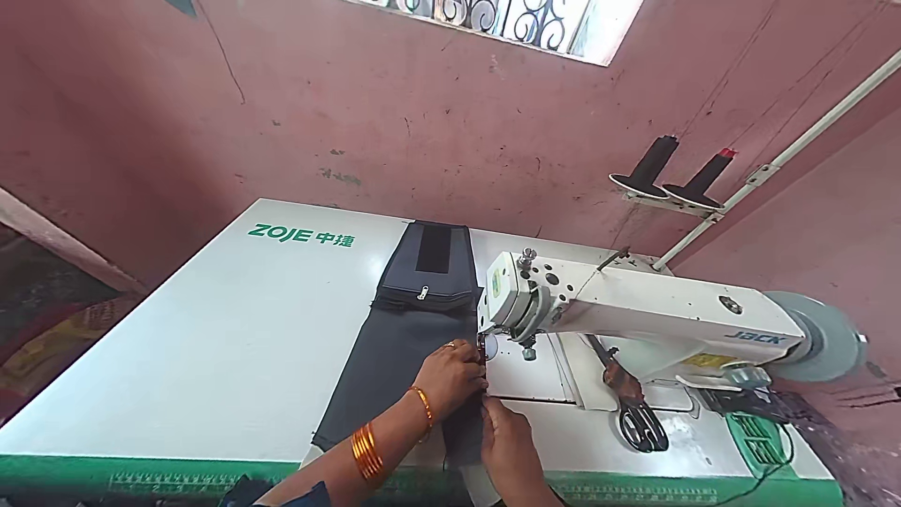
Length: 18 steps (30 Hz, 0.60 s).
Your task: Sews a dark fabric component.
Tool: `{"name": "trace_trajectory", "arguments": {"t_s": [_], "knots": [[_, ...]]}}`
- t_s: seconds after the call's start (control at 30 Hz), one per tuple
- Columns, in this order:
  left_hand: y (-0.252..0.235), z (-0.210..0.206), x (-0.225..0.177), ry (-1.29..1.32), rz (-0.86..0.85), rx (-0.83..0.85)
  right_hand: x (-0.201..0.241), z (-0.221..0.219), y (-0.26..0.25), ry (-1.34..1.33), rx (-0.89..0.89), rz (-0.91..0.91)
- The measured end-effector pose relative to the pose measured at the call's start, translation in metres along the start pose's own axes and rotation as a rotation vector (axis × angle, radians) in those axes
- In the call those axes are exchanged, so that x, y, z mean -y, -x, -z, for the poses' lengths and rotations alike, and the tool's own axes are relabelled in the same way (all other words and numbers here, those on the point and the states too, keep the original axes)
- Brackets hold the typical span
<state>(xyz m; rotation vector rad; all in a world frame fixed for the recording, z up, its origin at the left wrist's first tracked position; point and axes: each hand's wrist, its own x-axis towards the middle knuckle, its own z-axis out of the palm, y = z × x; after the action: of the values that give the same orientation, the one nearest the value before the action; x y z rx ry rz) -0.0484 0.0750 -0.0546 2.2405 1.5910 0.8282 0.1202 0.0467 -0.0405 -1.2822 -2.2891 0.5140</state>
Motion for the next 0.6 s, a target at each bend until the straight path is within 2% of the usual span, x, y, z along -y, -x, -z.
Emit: {"name": "trace_trajectory", "arguments": {"t_s": [0.2, 0.3, 0.4, 0.47, 0.53, 0.57, 0.6], "knots": [[-0.038, 0.022, 0.013, 0.016, 0.210, 0.161, -0.014, 0.000, -0.041, -0.055, -0.007, -0.001], [-0.047, 0.030, 0.022, 0.023, 0.225, 0.192, -0.015, 0.000, -0.059, -0.051, 0.024, -0.027], [-0.040, 0.043, 0.019, 0.035, 0.172, 0.204, -0.014, 0.001, -0.068, -0.012, 0.071, -0.061], [-0.030, 0.053, 0.002, 0.052, 0.183, 0.331, -0.014, 0.004, -0.074, -0.015, 0.114, -0.086], [-0.022, 0.051, -0.015, -0.016, 0.243, 0.517, -0.015, 0.009, -0.080, -0.113, 0.181, -0.178], [-0.020, 0.048, -0.020, -0.038, 0.266, 0.510, -0.017, 0.010, -0.083, -0.232, 0.187, -0.243], [-0.018, 0.046, -0.021, -0.045, 0.253, 0.428, -0.020, 0.012, -0.084, -0.402, 0.183, -0.330]]}}
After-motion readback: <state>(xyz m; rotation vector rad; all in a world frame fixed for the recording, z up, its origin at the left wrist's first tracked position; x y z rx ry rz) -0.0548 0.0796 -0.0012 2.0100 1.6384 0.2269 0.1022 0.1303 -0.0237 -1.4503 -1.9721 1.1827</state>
